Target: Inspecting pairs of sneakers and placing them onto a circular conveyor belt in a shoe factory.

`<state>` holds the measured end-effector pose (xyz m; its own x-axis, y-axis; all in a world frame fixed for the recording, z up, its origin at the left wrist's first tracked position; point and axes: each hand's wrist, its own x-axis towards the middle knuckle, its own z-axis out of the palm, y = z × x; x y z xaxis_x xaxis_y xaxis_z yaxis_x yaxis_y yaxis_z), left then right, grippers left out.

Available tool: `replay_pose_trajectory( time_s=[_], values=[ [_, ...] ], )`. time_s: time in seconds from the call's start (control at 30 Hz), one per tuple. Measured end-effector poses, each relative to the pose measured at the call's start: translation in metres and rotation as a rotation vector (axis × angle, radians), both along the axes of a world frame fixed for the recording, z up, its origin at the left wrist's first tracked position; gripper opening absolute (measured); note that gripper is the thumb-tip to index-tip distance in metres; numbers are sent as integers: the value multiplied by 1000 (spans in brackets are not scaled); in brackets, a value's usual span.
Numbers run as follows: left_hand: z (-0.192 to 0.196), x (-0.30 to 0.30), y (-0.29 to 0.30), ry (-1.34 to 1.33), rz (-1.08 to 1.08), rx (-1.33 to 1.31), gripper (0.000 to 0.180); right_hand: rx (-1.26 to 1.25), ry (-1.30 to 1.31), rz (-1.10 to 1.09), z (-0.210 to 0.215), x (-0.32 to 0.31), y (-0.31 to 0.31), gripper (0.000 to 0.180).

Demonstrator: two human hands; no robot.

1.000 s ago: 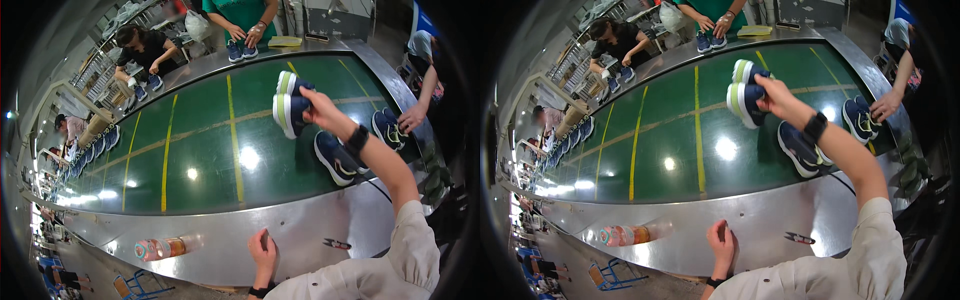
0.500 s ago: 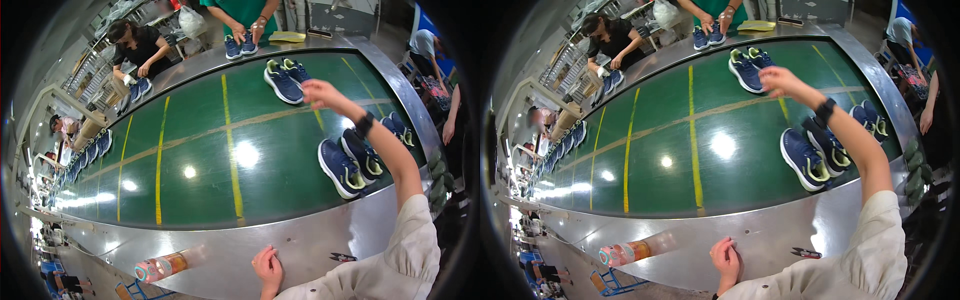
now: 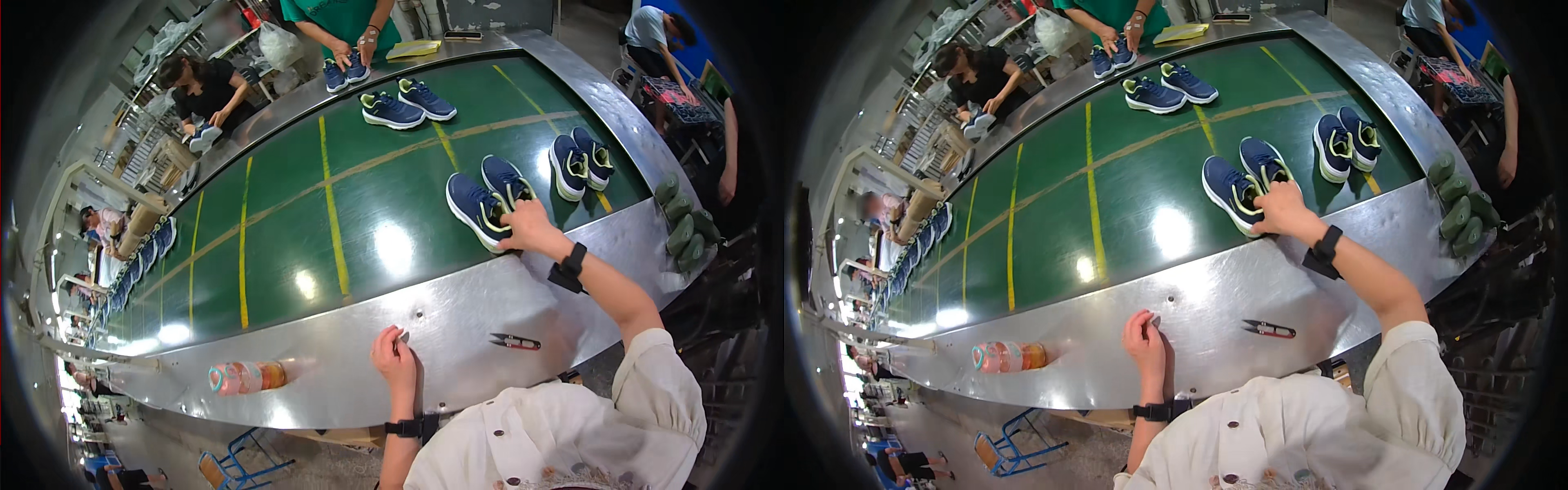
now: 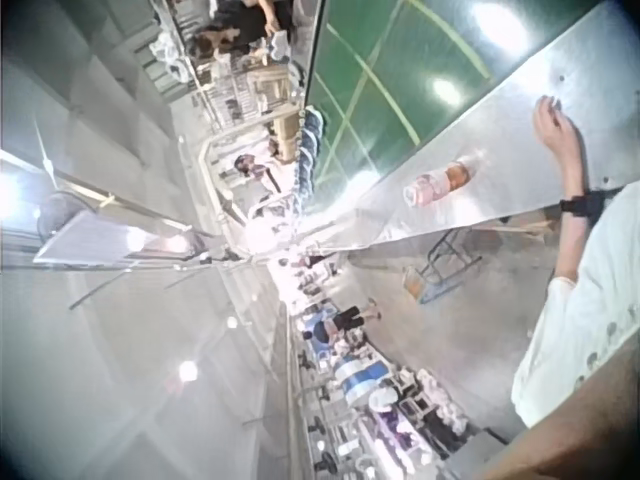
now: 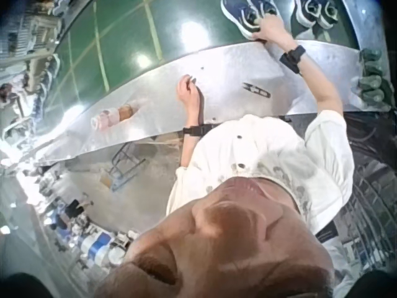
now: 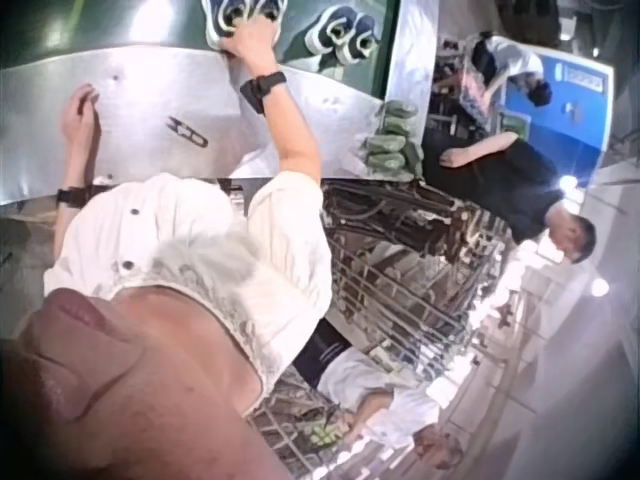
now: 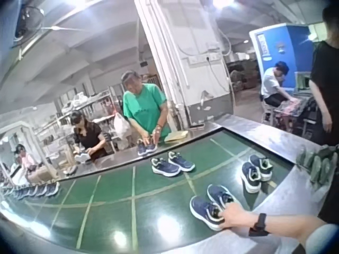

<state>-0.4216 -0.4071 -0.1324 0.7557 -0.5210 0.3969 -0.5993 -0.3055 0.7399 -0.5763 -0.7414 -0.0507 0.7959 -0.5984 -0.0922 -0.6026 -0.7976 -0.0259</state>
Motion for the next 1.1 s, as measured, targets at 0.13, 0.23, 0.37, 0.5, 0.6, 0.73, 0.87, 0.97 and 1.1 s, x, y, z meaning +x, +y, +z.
replay_pose_trajectory(
  time_s=[0.13,0.23,0.37,0.5,0.6,0.73,0.87,0.97,1.1],
  values=[
    [2,1,-4,-46,-21,-11,15,11,-150,57,16,5,7,50],
    [23,-14,-16,437,76,2,31,123,-325,151,36,-4,56,49],
    [55,-58,-33,1067,-176,-224,82,109,-534,335,35,-18,144,40],
    [70,-72,-30,986,-140,-298,86,159,-488,379,27,-24,198,39],
    [71,-68,-10,971,-90,-330,87,417,-644,420,32,-34,211,30],
    [70,-64,6,793,-145,-487,91,391,-941,238,35,-50,203,31],
    [72,-68,7,646,-162,-575,93,312,-915,93,17,-74,185,29],
    [76,-70,12,705,-157,-642,85,416,-747,-15,-4,-100,184,27],
    [83,-59,19,1565,-278,-992,68,341,-663,31,-31,-119,185,29]
  ],
)
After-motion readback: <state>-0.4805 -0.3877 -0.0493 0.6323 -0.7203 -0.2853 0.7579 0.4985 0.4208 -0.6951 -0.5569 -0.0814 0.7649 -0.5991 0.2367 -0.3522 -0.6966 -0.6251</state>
